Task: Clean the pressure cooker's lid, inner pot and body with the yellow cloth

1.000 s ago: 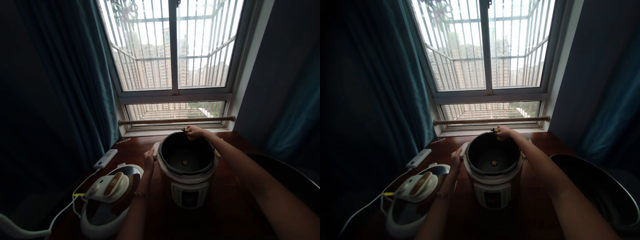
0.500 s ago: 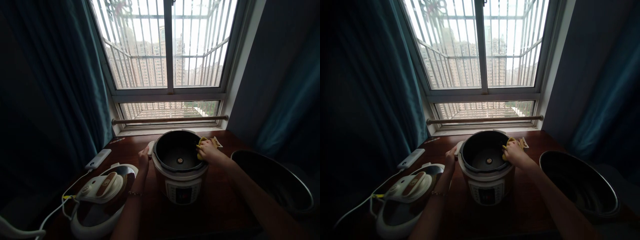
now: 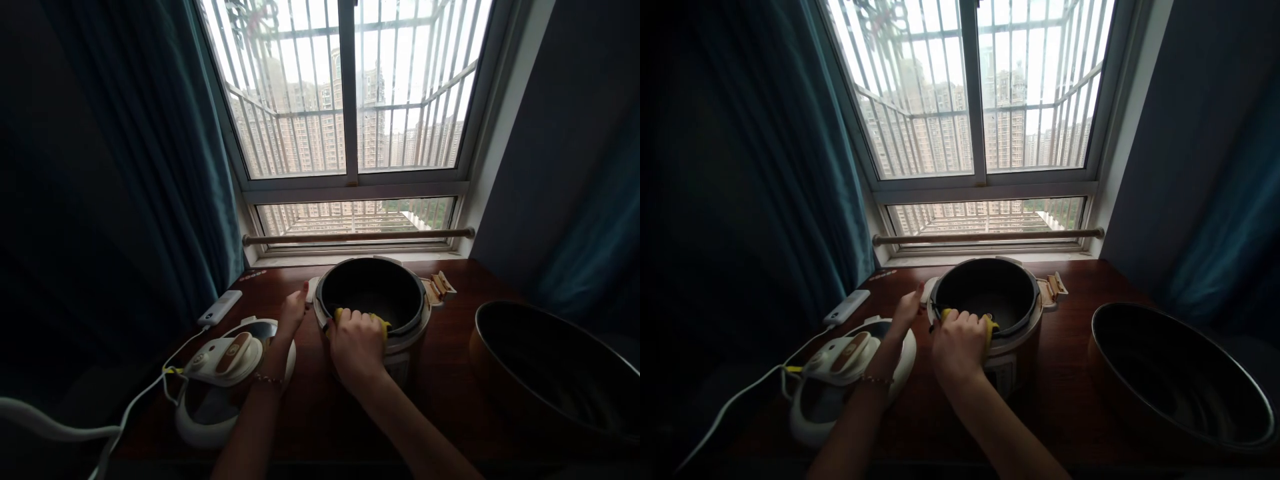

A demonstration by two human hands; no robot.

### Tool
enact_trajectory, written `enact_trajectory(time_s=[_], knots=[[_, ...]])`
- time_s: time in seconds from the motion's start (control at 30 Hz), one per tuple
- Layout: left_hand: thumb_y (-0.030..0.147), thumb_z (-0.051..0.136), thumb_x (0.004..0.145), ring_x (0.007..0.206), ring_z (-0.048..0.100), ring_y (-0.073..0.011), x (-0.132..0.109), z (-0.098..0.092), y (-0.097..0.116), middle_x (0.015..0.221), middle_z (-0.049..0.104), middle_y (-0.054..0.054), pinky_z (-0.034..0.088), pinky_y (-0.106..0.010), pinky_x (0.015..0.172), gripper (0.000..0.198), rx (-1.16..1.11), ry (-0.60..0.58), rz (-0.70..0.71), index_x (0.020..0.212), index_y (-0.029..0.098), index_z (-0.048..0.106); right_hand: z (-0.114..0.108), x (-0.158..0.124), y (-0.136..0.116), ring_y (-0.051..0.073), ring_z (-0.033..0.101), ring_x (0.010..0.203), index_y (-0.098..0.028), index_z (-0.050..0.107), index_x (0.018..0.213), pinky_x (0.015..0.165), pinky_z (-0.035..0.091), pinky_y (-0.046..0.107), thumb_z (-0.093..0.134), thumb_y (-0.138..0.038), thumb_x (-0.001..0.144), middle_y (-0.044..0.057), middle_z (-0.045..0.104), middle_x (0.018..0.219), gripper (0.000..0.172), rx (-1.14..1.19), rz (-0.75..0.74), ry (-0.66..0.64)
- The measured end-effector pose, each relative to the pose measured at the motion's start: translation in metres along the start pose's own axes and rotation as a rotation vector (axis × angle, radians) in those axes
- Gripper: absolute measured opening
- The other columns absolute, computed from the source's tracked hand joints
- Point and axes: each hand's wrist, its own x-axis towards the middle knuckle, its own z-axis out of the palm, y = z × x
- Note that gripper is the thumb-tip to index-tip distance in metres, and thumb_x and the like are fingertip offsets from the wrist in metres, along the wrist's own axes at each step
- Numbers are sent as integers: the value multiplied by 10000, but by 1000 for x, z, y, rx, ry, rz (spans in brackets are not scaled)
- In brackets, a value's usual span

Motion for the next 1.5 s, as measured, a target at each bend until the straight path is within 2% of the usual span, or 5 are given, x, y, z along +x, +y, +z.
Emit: enact_trajectory(time_s=[0.13, 0.27, 0.5, 0.97, 1.5], knots=[[455, 519, 788, 825, 542, -229, -38, -7, 45, 791, 557, -55, 428, -314, 697, 269, 467, 229, 433, 734, 193, 553, -9, 6, -3, 278, 579, 879, -104, 583, 979, 773, 403, 403, 391, -376, 878, 166, 635, 923, 348, 308, -7, -94], [272, 388, 884, 990, 535, -197, -108, 20, 69, 1019, 582, -79, 416, -348, 892, 202, 591, 51, 870, 983, 179, 538, -13, 16, 19, 215, 571, 994, -155, 553, 1082, 857, 415, 340, 356, -296, 874, 95, 633, 1053, 319, 928, -47, -188], [229, 422, 870, 1180, 453, -275, -146, 55, 37, 1169, 603, -75, 202, -505, 1045, 316, 876, -155, 968, 1164, 186, 529, -9, 9, 77, 209, 574, 1020, -153, 563, 1079, 900, 426, 354, 406, -256, 834, 97, 613, 1110, 309, 1110, 141, 111], [316, 342, 921, 1269, 363, -196, 9, -9, 35, 1194, 587, -35, 229, -381, 1085, 314, 810, -821, 901, 1035, 221, 619, 7, -22, 109, 152, 478, 700, -166, 495, 745, 664, 359, 311, 402, -107, 887, 40, 542, 719, 180, 578, -375, 377], [86, 407, 803, 1315, 307, -193, 105, 119, 31, 1485, 236, -59, 281, -341, 1066, 631, 1050, -1062, 912, 1401, 220, 260, 19, -18, 102, 147, 438, 659, -173, 422, 694, 638, 334, 305, 406, -106, 877, 29, 480, 665, 196, 444, -354, 495]])
